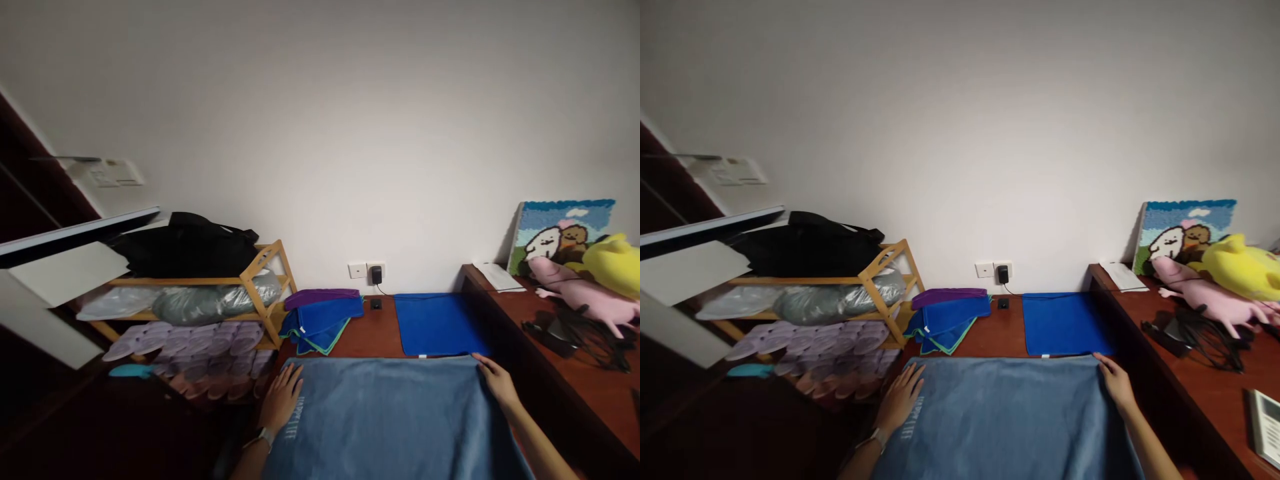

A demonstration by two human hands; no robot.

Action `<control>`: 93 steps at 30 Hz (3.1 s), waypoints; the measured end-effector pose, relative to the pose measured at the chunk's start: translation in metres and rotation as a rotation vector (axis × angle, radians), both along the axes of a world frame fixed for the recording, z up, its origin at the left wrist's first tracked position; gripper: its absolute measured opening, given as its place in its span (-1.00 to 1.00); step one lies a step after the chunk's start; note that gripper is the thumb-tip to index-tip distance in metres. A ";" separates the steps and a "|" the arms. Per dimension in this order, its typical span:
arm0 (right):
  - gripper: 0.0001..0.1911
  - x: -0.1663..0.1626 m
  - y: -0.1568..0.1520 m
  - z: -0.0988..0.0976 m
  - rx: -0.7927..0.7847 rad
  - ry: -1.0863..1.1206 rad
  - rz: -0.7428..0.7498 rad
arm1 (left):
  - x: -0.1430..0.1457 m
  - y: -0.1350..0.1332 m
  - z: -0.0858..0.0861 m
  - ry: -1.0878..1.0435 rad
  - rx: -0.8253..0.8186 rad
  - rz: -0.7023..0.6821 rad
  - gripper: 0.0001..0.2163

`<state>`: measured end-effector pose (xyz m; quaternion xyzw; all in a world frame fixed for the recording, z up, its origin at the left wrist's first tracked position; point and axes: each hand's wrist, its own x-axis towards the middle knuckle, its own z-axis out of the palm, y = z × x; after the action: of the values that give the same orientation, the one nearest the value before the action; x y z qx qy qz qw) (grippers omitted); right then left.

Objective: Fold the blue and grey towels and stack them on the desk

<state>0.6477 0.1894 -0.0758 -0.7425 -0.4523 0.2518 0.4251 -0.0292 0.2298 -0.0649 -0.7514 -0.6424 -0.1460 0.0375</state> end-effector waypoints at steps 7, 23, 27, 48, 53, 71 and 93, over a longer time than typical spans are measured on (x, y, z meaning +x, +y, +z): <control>-0.44 -0.005 0.002 -0.003 -0.081 -0.126 -0.064 | 0.015 -0.003 0.021 0.031 0.105 0.040 -0.58; -0.29 -0.067 -0.013 -0.035 -0.025 -0.733 0.271 | -0.009 0.007 -0.006 0.002 0.005 -0.180 -0.50; -0.30 -0.065 -0.016 -0.032 -0.108 -0.767 0.262 | -0.015 0.001 -0.005 0.017 -0.008 -0.171 -0.50; -0.37 -0.240 0.008 0.008 -0.081 -0.735 0.525 | -0.001 0.013 -0.010 -0.009 -0.004 -0.128 -0.52; -0.34 -0.131 -0.013 -0.016 -0.234 -0.851 0.293 | 0.000 0.015 -0.011 0.010 -0.020 -0.105 -0.53; -0.27 -0.058 -0.018 -0.036 -0.368 -0.864 0.072 | -0.001 0.019 -0.005 -0.050 -0.003 -0.026 -0.59; -0.32 -0.170 -0.021 0.019 -0.246 -0.788 0.442 | -0.002 0.004 -0.005 -0.033 0.003 -0.087 -0.55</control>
<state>0.4779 0.1682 -0.0570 -0.7124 -0.6932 0.0871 0.0659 -0.0307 0.2335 -0.0699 -0.7761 -0.6094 -0.1608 0.0218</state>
